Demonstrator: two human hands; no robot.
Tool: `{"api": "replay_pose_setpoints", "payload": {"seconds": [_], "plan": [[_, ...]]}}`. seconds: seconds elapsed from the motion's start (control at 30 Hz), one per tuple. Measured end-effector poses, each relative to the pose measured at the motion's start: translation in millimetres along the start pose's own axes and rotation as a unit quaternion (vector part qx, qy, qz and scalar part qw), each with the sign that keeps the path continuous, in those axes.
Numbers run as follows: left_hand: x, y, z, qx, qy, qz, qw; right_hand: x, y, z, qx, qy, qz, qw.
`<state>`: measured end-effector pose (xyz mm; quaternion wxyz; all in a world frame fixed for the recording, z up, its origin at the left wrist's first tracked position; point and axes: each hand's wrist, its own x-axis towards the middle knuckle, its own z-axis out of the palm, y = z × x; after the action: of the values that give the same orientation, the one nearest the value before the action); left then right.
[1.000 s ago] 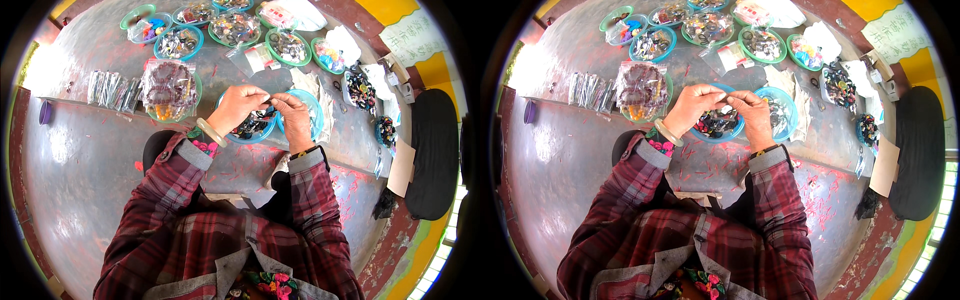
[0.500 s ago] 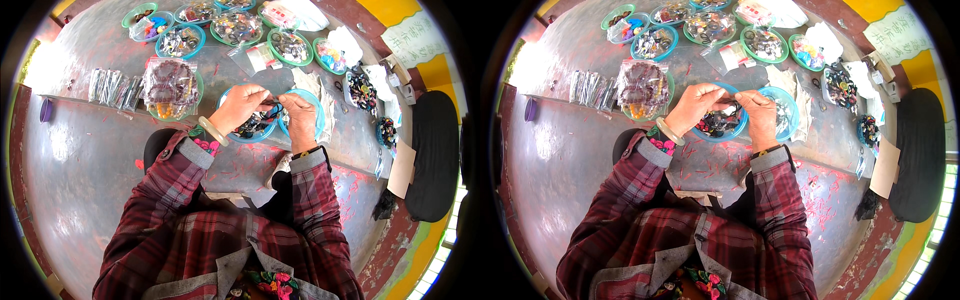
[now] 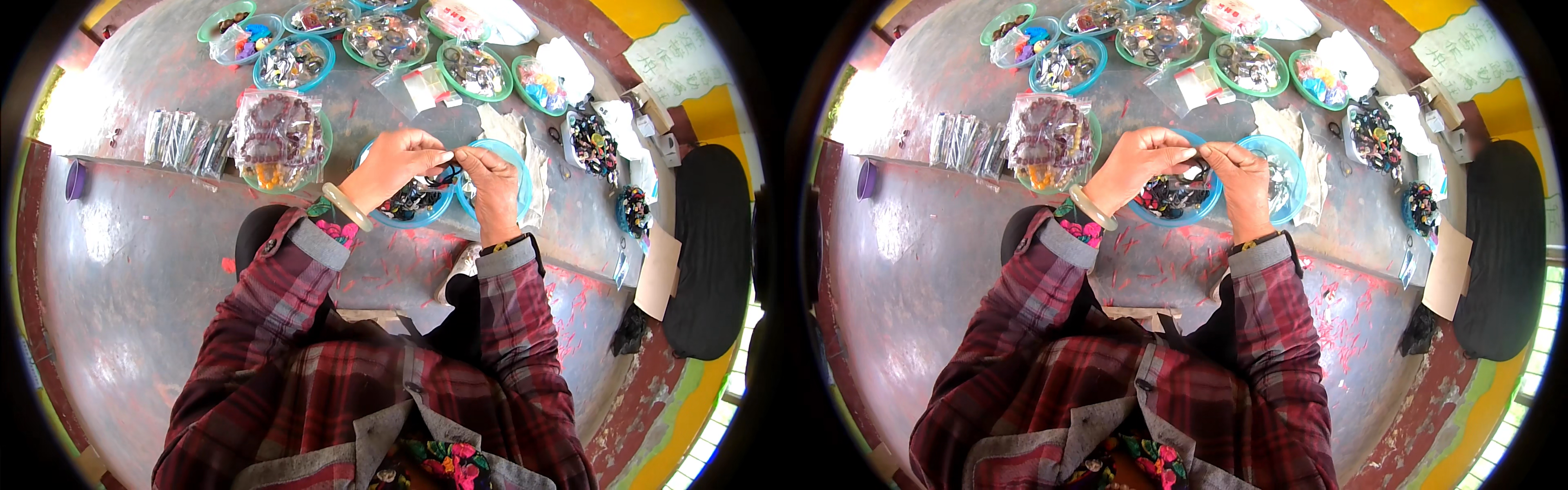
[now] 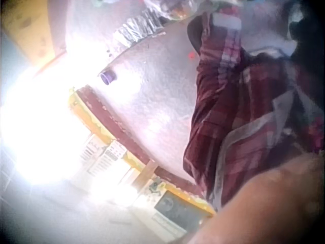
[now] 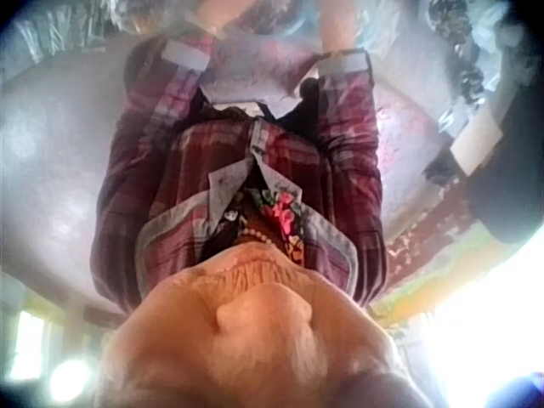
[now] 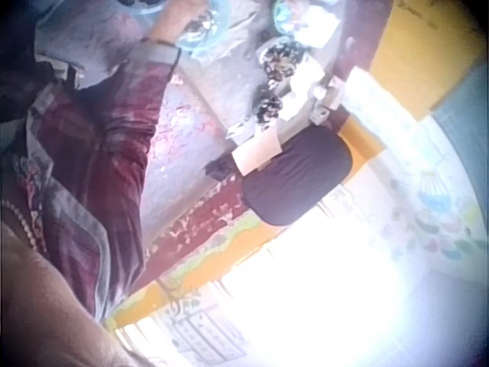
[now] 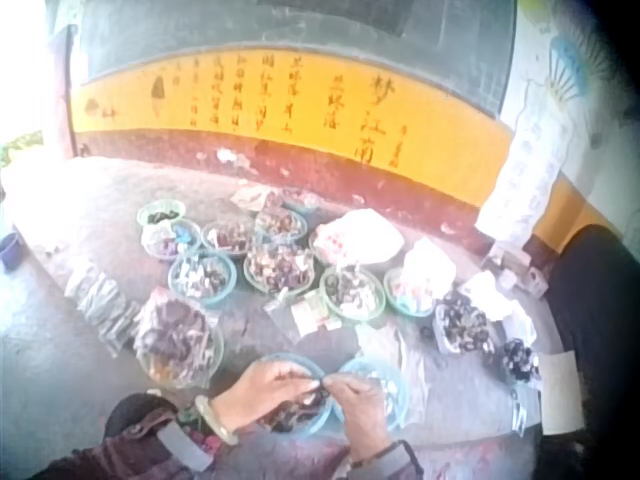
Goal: The person sits on the floor and repeatedly picks small hair accessories from blue bowls, places them into clear plastic bags, and sets the filled bags aside. The person handles items one at a time, occasionally adjusting the bag opening before inserting the accessory.
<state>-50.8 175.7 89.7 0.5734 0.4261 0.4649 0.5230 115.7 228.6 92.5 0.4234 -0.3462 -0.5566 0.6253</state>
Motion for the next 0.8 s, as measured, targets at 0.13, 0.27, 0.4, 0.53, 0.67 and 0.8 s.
{"api": "replay_pose_setpoints", "payload": {"seconds": [0.13,0.27,0.4,0.53,0.67,0.8], "plan": [[1.0,-4.2,0.8,-0.007,0.021,-0.012,1.0,-1.6,2.6,1.9,-0.043,-0.009,-0.013,0.999],[0.4,-0.2,-0.8,0.019,0.02,-0.022,0.999,-1.9,1.0,1.2,-0.036,-0.013,-0.019,0.999],[-0.8,3.9,-0.7,0.041,0.025,-0.036,0.998,-1.0,3.1,-1.4,-0.034,-0.01,-0.016,0.999],[-2.3,7.6,-0.6,0.035,0.029,-0.051,0.998,0.9,1.0,-3.9,-0.032,0.011,0.005,0.999],[-3.4,6.3,-1.2,0.003,0.034,-0.061,0.998,2.9,2.2,-5.5,-0.024,0.004,0.011,1.0],[-4.9,9.1,0.2,-0.071,0.039,-0.067,0.994,4.4,3.8,-8.1,-0.02,0.045,0.021,0.999]]}}
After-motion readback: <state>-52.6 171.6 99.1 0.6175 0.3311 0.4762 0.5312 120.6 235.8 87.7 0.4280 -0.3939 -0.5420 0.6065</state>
